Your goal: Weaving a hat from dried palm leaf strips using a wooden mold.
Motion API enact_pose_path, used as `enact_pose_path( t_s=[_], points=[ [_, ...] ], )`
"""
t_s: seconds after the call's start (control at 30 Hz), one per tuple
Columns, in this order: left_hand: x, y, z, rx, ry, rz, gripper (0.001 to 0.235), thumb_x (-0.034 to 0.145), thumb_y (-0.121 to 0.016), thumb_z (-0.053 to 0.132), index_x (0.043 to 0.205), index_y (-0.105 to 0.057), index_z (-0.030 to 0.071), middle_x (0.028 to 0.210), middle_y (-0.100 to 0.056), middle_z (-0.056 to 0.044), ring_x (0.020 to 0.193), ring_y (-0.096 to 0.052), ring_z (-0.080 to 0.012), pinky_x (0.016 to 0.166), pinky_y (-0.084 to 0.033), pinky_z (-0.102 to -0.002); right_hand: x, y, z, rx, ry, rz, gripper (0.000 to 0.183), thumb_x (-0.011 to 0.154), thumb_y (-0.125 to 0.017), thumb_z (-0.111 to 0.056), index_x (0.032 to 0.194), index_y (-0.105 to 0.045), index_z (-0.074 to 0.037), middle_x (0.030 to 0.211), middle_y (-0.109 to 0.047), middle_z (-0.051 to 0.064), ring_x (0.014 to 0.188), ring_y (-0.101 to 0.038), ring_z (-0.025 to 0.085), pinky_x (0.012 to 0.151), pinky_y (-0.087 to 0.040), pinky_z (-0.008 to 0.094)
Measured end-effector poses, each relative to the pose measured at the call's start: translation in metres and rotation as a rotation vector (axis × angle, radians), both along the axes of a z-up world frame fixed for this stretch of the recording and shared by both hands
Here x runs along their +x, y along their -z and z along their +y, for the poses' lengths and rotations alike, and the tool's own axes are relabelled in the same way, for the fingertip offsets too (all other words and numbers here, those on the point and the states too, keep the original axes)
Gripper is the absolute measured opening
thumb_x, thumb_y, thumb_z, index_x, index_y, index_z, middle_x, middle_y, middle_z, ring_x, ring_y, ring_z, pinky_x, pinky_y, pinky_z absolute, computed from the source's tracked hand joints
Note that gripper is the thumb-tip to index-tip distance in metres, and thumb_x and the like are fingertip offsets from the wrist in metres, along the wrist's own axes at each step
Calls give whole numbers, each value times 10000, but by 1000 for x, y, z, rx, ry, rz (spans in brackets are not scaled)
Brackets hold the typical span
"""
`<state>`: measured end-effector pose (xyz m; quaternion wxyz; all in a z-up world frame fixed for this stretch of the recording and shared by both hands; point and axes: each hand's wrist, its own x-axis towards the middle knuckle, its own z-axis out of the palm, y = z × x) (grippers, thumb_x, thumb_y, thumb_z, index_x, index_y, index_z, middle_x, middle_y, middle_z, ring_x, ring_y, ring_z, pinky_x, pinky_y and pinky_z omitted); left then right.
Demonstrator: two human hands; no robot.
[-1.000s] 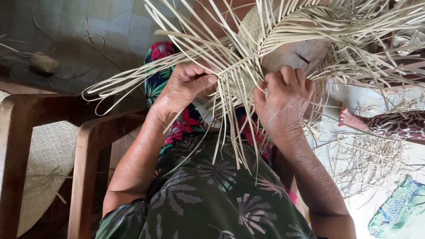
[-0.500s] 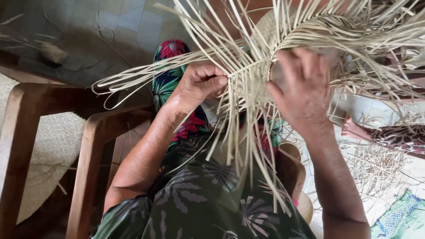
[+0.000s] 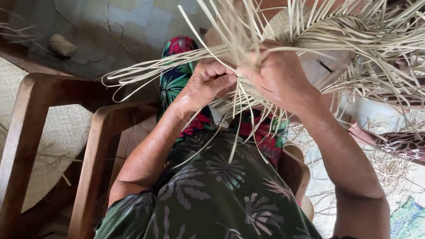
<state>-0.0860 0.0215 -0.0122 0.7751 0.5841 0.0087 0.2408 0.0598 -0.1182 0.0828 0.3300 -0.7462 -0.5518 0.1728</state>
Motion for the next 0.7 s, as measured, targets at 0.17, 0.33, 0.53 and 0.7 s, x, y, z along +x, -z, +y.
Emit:
enact_pose_path(
  t_s=[0.17,0.33,0.53,0.7],
  points=[
    [-7,-89,-19,457,-133,304,271,983,-431,-188,881,-681,-159,681,-603,-99,771,-604,-115,751,-512,-180,-4,4,27,81,-224,-343,226,967,-749,-16,770,-639,-38,665,-571,46,621,-578,199,661,-530,315],
    [-10,-27,9,-16,144,153,126,1002,-656,109,878,-676,104,691,-431,105,652,-432,-18,636,-362,-170,1,-19,27,-113,-224,-247,126,984,-784,-71,885,-706,-84,659,-658,42,555,-631,172,654,-595,349],
    [4,-16,9,23,137,160,152,1028,-683,239,1150,-741,168,980,-659,23,904,-564,-164,835,-490,-357,9,-13,32,-236,-205,-167,77,976,-795,-141,1038,-816,-99,717,-742,16,557,-685,127,826,-585,418],
    [8,4,-4,91,-55,139,140,977,-718,215,1073,-636,154,970,-667,-35,866,-636,-172,838,-566,-334,11,-6,31,-218,-207,-207,74,986,-793,-135,1043,-818,-95,625,-701,-5,491,-639,105,843,-608,429]
  ],
)
